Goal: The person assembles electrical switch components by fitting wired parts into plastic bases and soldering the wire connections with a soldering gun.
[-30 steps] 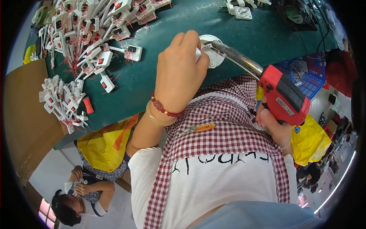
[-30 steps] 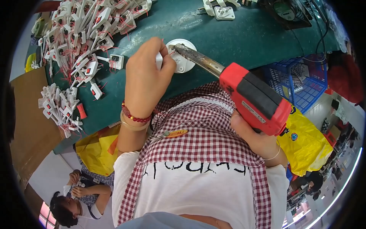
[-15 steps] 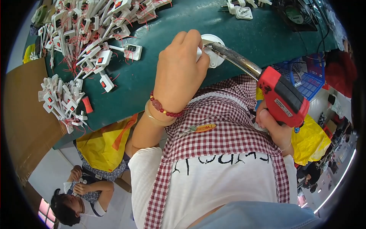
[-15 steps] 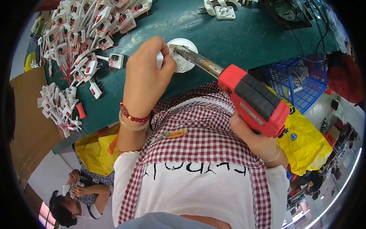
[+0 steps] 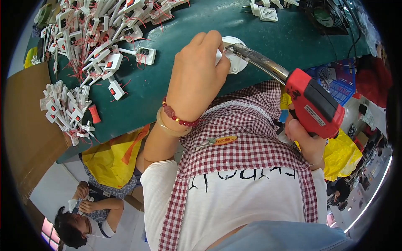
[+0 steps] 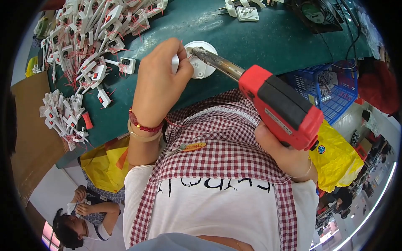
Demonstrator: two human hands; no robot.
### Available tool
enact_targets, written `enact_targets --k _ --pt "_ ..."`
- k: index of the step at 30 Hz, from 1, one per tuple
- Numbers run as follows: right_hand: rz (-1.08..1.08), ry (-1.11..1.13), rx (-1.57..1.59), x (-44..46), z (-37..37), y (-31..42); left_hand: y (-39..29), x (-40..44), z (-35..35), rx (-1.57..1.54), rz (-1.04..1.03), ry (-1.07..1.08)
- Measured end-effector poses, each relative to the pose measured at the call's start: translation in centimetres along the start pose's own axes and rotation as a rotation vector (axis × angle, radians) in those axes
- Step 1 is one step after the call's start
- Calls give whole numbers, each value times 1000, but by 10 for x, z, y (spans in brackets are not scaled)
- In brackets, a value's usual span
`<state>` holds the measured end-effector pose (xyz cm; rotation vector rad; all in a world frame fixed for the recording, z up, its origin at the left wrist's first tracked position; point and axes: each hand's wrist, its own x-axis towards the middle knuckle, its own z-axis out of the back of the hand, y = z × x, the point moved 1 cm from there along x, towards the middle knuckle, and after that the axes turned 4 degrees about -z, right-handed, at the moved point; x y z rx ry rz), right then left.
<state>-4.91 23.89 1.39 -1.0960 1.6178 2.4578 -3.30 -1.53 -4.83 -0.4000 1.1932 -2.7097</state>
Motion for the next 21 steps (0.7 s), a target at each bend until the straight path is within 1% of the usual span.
enact_targets --k 4,12,21 --pt "0 -18 36 0 -3 1 0 0 1 -5 8 8" --pt "-31 32 -73 -2 -1 4 2 0 0 -11 -3 4" --pt "-1 36 -89 -4 -4 8 1 -1 0 -9 -10 2"
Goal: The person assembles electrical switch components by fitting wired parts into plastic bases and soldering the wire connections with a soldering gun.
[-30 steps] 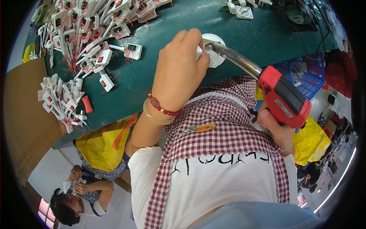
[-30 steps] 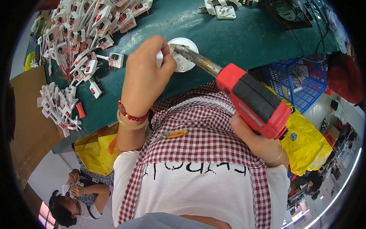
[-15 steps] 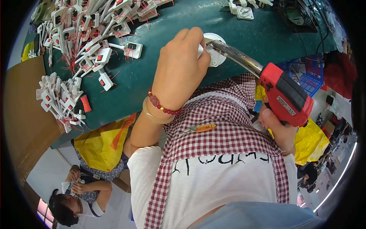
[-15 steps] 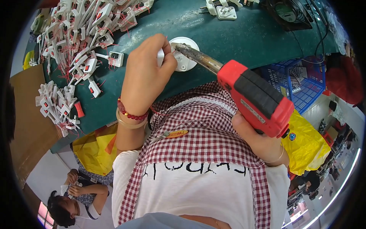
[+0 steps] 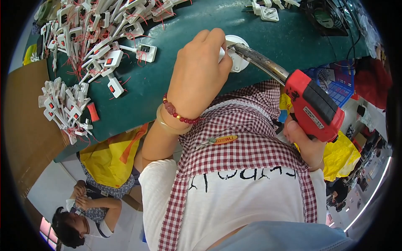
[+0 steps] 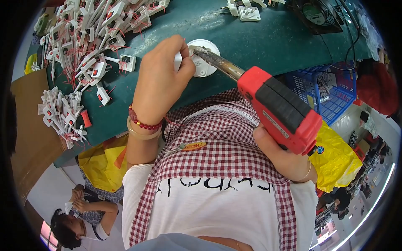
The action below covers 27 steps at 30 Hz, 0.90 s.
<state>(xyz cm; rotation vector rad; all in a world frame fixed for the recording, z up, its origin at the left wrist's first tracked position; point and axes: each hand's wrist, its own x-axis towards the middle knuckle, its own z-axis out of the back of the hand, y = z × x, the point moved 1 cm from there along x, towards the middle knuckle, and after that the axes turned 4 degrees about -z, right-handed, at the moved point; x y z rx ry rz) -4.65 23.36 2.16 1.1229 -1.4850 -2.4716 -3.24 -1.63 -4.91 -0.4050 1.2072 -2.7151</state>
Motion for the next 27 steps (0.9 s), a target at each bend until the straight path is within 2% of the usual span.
enact_targets --k 1,3,7,9,12,18,27 --pt "0 0 0 -1 -1 -2 0 0 0 6 2 8" --pt "134 -88 -29 -5 -4 -6 0 0 1 13 4 14" --pt "117 -160 9 -7 0 -7 1 0 0 13 -7 11" --pt "172 -172 228 0 -6 2 1 0 0 15 -16 10" --pt "135 -208 308 5 -12 10 0 0 1 25 -29 5" --pt "144 -64 348 15 -10 2 -1 2 1 24 10 30" --pt "250 7 501 56 -24 -8 -5 2 2 31 15 29"
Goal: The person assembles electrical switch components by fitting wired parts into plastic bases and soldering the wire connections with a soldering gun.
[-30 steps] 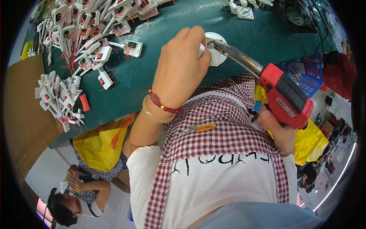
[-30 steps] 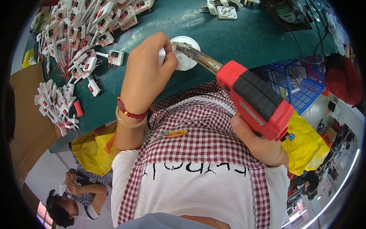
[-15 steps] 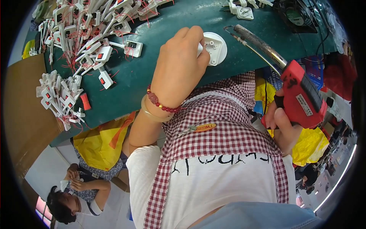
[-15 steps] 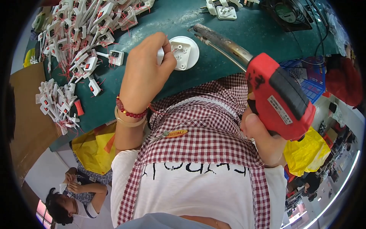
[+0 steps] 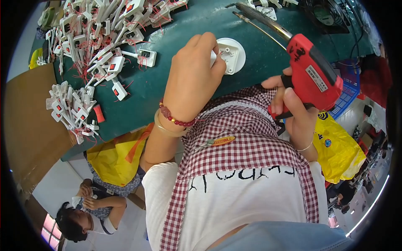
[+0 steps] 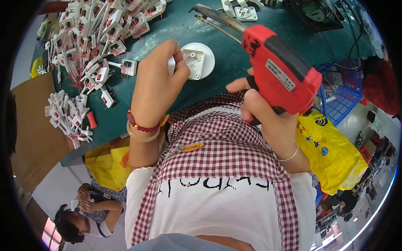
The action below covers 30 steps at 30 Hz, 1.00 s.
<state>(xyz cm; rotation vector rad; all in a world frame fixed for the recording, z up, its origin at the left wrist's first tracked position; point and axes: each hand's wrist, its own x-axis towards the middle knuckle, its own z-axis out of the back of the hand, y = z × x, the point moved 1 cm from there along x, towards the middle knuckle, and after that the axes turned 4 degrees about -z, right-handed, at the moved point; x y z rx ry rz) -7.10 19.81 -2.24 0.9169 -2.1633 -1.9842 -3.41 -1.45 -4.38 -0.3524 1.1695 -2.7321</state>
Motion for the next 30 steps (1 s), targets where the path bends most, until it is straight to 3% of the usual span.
enact_targets --k 18,23,30 --pt "8 125 -25 40 -34 -7 -1 -4 -4 42 54 -4" --pt "-14 116 -40 31 -34 -10 -9 -8 -1 -119 241 -197" --pt "26 73 -34 23 -36 -14 -10 -3 -10 72 148 -253"
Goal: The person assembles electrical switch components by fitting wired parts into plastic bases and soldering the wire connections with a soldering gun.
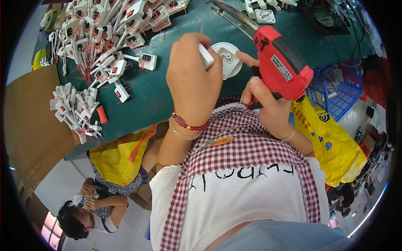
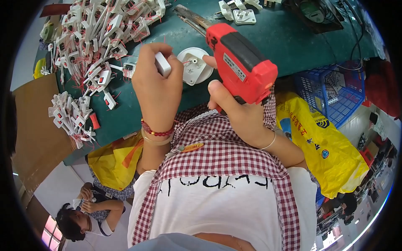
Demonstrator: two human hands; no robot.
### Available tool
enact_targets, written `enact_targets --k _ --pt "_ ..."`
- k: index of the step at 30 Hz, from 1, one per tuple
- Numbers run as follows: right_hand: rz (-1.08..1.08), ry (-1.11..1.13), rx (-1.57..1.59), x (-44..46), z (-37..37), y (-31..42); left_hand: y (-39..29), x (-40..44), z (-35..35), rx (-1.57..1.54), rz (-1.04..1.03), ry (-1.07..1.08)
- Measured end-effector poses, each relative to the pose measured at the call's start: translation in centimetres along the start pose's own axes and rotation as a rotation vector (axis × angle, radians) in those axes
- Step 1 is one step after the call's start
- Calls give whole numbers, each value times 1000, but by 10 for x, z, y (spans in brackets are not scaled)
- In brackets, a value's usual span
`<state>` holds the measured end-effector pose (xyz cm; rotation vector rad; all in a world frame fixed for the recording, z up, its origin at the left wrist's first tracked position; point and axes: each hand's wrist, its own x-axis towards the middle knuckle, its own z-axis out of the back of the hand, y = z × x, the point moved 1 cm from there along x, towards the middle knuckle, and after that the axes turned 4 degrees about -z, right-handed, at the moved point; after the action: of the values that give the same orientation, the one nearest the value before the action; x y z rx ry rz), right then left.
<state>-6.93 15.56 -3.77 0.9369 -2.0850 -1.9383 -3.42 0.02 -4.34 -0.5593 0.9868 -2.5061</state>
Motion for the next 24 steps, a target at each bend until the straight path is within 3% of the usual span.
enact_targets --k 2,5,9,11,17,24 --pt "-23 7 23 -2 1 -2 -6 0 -2 84 -245 -94" --pt "-30 25 66 -5 3 -4 -14 -5 -9 -82 -144 -186" --pt "-40 32 78 -5 4 -6 -5 -10 -10 26 -191 -167" --pt "-36 30 87 -3 4 -7 -4 -9 -11 34 -328 -175" --pt "-40 27 79 -2 3 -6 -2 -12 -12 -8 -176 -164" --pt "-48 24 87 -2 4 -6 -1 -11 -13 -14 -249 -129"
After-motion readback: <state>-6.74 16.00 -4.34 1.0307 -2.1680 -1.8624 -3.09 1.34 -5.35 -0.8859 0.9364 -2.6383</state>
